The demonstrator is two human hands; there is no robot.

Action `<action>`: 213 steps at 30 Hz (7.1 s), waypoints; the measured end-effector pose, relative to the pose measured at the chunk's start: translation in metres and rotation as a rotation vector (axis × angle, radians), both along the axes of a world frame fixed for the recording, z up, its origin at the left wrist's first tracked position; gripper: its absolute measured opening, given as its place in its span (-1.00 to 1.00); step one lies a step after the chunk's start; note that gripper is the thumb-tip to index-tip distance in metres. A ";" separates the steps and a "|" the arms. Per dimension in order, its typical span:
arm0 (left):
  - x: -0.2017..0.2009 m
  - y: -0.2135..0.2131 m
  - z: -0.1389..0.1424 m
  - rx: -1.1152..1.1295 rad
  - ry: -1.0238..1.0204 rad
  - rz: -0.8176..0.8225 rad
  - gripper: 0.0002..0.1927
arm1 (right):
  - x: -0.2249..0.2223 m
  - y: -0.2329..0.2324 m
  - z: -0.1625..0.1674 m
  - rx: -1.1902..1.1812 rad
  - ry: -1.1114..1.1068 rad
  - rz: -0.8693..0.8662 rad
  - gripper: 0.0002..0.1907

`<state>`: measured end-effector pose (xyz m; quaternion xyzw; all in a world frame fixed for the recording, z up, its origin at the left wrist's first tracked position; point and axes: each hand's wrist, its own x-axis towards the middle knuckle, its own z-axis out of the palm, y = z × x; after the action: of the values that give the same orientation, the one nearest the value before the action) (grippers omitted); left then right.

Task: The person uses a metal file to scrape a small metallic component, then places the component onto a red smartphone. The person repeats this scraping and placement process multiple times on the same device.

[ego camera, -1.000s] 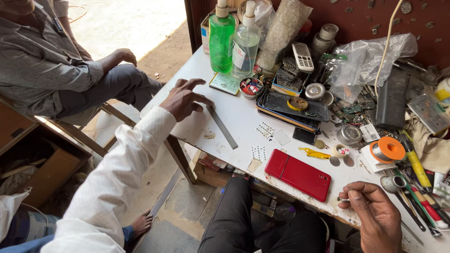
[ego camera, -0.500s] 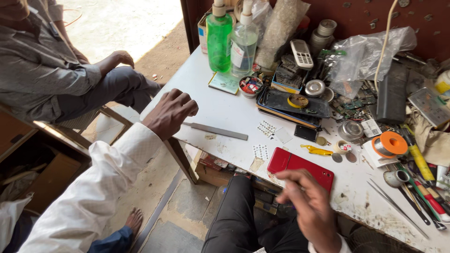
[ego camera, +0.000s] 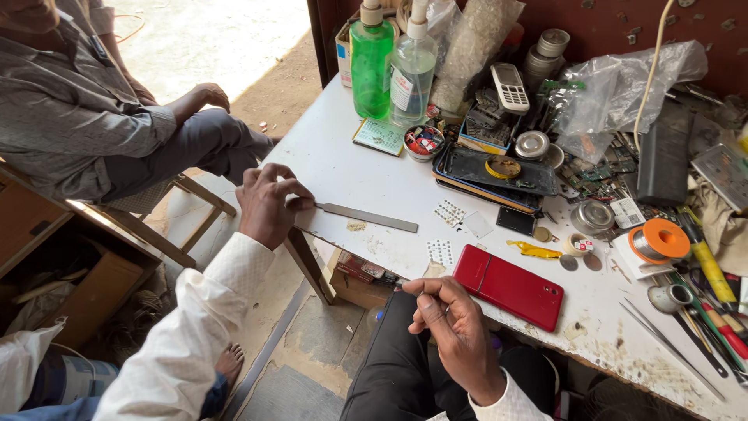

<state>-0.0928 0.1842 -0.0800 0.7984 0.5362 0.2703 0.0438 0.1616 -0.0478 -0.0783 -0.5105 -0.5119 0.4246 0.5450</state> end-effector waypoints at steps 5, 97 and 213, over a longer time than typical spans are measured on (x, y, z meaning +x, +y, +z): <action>-0.003 0.000 0.003 0.282 0.104 -0.258 -0.90 | 0.003 -0.005 0.000 -0.038 0.039 -0.019 -0.74; 0.097 -0.212 0.002 0.136 -1.325 -0.335 -0.47 | 0.003 0.066 0.065 -0.360 -0.408 0.118 -0.75; 0.093 -0.204 0.017 0.085 -1.374 -0.327 -0.62 | 0.001 0.089 0.059 -0.370 -0.177 0.207 -0.75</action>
<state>0.0002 -0.0203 -0.0628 0.5186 0.2497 0.7235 0.3812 0.1631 0.0411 -0.0190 -0.5816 -0.5209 0.5184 0.3486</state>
